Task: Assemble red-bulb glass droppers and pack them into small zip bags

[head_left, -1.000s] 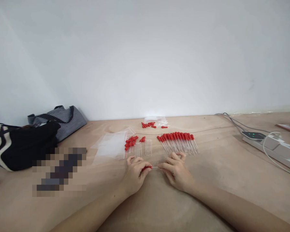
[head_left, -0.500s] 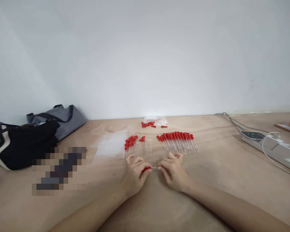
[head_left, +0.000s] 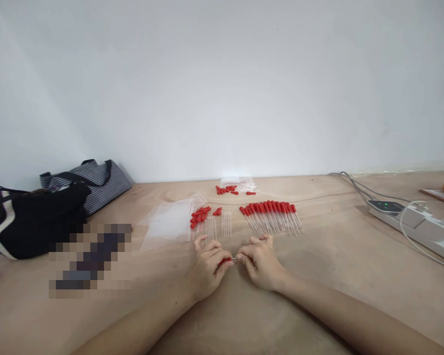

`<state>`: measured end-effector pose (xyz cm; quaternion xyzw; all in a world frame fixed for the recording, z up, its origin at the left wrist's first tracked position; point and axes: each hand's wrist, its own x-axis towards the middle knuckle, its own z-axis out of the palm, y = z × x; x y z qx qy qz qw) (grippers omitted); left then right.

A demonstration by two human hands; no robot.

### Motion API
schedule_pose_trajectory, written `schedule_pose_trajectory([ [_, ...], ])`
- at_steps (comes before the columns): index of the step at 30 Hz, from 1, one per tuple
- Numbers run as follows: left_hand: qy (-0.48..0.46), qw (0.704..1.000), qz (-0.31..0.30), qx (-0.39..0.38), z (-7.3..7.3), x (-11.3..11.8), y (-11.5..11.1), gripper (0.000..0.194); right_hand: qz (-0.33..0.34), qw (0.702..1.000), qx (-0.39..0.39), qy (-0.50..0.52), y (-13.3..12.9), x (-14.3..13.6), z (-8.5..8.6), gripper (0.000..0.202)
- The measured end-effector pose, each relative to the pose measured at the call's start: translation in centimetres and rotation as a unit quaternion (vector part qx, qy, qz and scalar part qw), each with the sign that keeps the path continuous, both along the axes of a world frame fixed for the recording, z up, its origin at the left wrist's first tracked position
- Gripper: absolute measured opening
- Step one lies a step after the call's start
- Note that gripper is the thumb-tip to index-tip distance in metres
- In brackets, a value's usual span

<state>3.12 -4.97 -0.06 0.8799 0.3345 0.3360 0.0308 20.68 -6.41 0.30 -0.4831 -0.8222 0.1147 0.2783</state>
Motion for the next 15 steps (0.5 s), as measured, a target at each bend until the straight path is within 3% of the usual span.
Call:
schedule_pose_trajectory([
  [5,0.009,1.0,0.014,-0.024,0.5,-0.2,0.2,0.012,0.005,1.0,0.005,0.003,0.2,0.4,0.4,0.023],
  [12,0.026,0.999,0.031,-0.023,0.5,-0.7,0.7,0.011,0.044,0.985,0.127,-0.105,0.4,1.8,0.2,0.018],
  [15,0.025,0.997,0.076,0.002,0.4,-0.9,0.9,0.016,0.027,0.984,0.124,-0.124,0.7,1.9,0.1,0.02],
])
